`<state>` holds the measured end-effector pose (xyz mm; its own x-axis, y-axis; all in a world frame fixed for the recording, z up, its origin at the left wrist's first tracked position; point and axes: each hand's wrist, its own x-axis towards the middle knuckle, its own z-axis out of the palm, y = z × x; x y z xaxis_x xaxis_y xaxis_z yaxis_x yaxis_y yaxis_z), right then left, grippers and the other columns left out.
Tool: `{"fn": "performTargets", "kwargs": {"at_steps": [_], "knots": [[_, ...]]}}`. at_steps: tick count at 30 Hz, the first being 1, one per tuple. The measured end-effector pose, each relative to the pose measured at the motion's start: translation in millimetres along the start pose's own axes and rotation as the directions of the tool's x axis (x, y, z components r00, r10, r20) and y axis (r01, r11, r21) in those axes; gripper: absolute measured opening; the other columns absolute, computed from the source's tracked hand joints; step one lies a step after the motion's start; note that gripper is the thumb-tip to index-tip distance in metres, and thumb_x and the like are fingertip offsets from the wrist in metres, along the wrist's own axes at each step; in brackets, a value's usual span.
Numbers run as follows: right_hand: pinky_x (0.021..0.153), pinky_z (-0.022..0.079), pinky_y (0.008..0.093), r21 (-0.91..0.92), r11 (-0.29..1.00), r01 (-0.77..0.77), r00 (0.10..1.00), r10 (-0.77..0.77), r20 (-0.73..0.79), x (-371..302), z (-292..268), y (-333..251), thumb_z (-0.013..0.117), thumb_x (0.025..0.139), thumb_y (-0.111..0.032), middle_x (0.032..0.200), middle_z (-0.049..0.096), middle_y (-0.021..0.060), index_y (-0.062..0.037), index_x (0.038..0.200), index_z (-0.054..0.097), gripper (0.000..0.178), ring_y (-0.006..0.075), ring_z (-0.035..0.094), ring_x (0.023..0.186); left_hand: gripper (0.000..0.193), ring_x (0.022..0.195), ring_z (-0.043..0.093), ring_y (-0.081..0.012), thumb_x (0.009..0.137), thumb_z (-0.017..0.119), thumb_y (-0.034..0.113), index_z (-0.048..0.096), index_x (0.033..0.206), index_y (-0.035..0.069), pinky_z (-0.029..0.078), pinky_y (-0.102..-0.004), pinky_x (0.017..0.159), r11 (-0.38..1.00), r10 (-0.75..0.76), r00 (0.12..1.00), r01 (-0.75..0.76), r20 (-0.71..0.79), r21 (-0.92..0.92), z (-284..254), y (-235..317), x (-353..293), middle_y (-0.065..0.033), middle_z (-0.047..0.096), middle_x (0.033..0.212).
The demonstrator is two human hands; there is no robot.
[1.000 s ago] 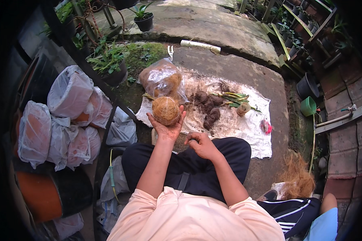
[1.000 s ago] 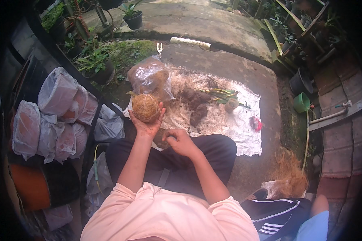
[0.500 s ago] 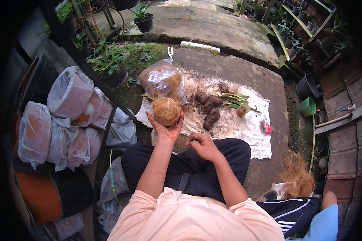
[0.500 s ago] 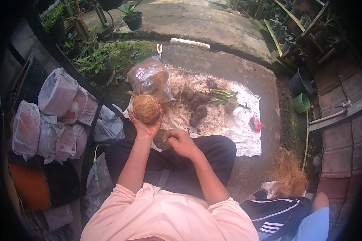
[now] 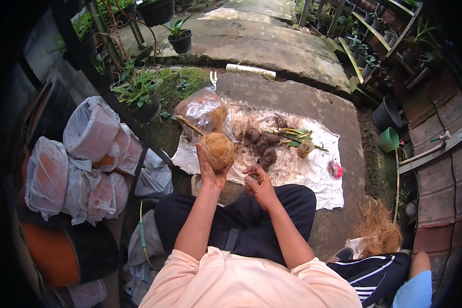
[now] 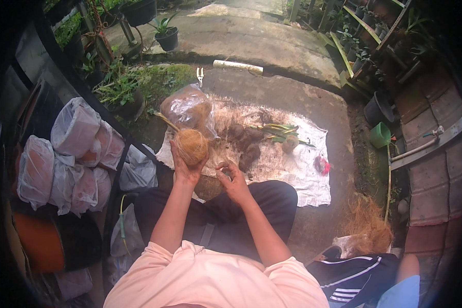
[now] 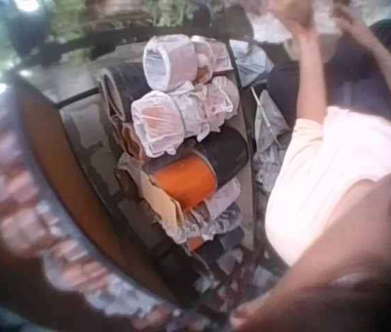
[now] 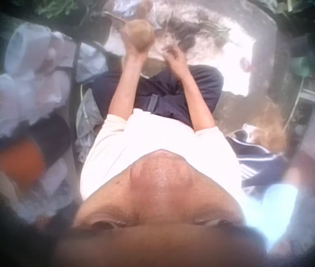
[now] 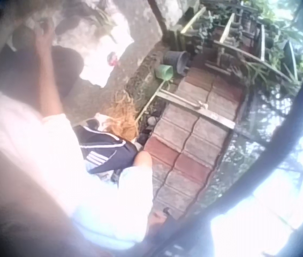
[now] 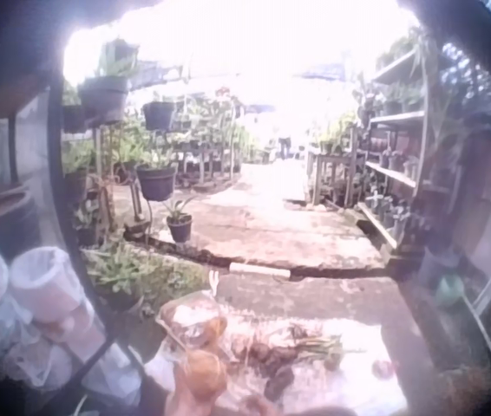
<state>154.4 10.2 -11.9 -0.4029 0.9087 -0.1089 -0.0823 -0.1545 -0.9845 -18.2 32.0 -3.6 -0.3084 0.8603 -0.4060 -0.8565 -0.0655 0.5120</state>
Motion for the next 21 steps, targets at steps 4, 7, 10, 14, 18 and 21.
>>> {"fn": "performTargets", "kwargs": {"at_steps": [4, 7, 10, 14, 18, 21], "knots": [[0.056, 0.041, 0.0246, 0.275, 0.954, -0.119, 0.993, 0.119, 0.016, 7, 3, 19, 0.056, 0.099, -0.028, 0.075, 0.055, 0.0004, -0.0104, 0.11, 0.054, 0.021, 0.0112, 0.052, 0.064, 0.077, 0.117, 0.054, -0.0255, 0.083, 0.058, 0.073, 0.046, 0.137, 0.019, 0.047, -0.0479, 0.095, 0.999, -0.013, 1.0, 0.013, 0.015, 0.047, 0, -3, 1, -0.0066, 0.054, 0.129], [0.056, 0.042, 0.0271, 0.445, 0.871, -0.21, 0.976, 0.213, 0.043, 6, 11, 26, 0.053, 0.1, -0.036, 0.077, 0.056, 0.0021, -0.0106, 0.106, 0.055, 0.026, 0.0139, 0.054, 0.065, 0.077, 0.118, 0.054, -0.0264, 0.083, 0.059, 0.071, 0.046, 0.137, 0.018, 0.046, -0.0482, 0.097, 0.999, -0.007, 0.999, 0.004, 0.043, 0.053, -3, -3, 1, -0.0073, 0.054, 0.129], [0.058, 0.043, 0.03, 0.605, 0.749, -0.269, 0.962, 0.237, 0.134, 4, 15, 37, 0.05, 0.101, -0.043, 0.077, 0.057, 0.003, -0.0104, 0.098, 0.056, 0.033, 0.0173, 0.055, 0.065, 0.076, 0.118, 0.054, -0.027, 0.084, 0.059, 0.07, 0.046, 0.138, 0.018, 0.046, -0.0484, 0.097, 0.999, -0.004, 0.999, 0.001, 0.049, 0.049, -2, -4, 1, -0.0081, 0.055, 0.129], [0.059, 0.045, 0.0329, 0.72, 0.582, -0.379, 0.923, 0.185, 0.337, 1, 14, 44, 0.047, 0.101, -0.049, 0.073, 0.056, 0.0044, -0.0111, 0.087, 0.057, 0.041, 0.0207, 0.055, 0.063, 0.074, 0.117, 0.055, -0.0267, 0.085, 0.057, 0.069, 0.048, 0.136, 0.017, 0.046, -0.0484, 0.096, 0.999, -0.01, 0.999, 0.008, 0.051, 0.046, -3, -5, 1, -0.008, 0.056, 0.127], [0.057, 0.043, 0.0346, 0.732, 0.522, -0.438, 0.897, 0.205, 0.391, -3, 17, 46, 0.043, 0.102, -0.048, 0.067, 0.054, 0.0061, -0.0108, 0.075, 0.053, 0.047, 0.0222, 0.055, 0.061, 0.07, 0.115, 0.056, -0.0258, 0.086, 0.056, 0.069, 0.05, 0.134, 0.019, 0.048, -0.0476, 0.094, 1.0, -0.022, 0.999, 0.022, 0.028, 0.005, -3, -5, 4, -0.0061, 0.058, 0.125], [0.057, 0.042, 0.0351, 0.706, 0.532, -0.468, 0.872, 0.149, 0.466, -4, 17, 55, 0.043, 0.103, -0.045, 0.062, 0.052, 0.0073, -0.0109, 0.067, 0.048, 0.05, 0.0239, 0.055, 0.06, 0.067, 0.113, 0.057, -0.0246, 0.086, 0.056, 0.069, 0.051, 0.132, 0.02, 0.049, -0.0457, 0.09, 1.0, -0.011, 1.0, 0.01, 0.026, 0.023, -3, -1, 0, -0.0048, 0.058, 0.125]]}}
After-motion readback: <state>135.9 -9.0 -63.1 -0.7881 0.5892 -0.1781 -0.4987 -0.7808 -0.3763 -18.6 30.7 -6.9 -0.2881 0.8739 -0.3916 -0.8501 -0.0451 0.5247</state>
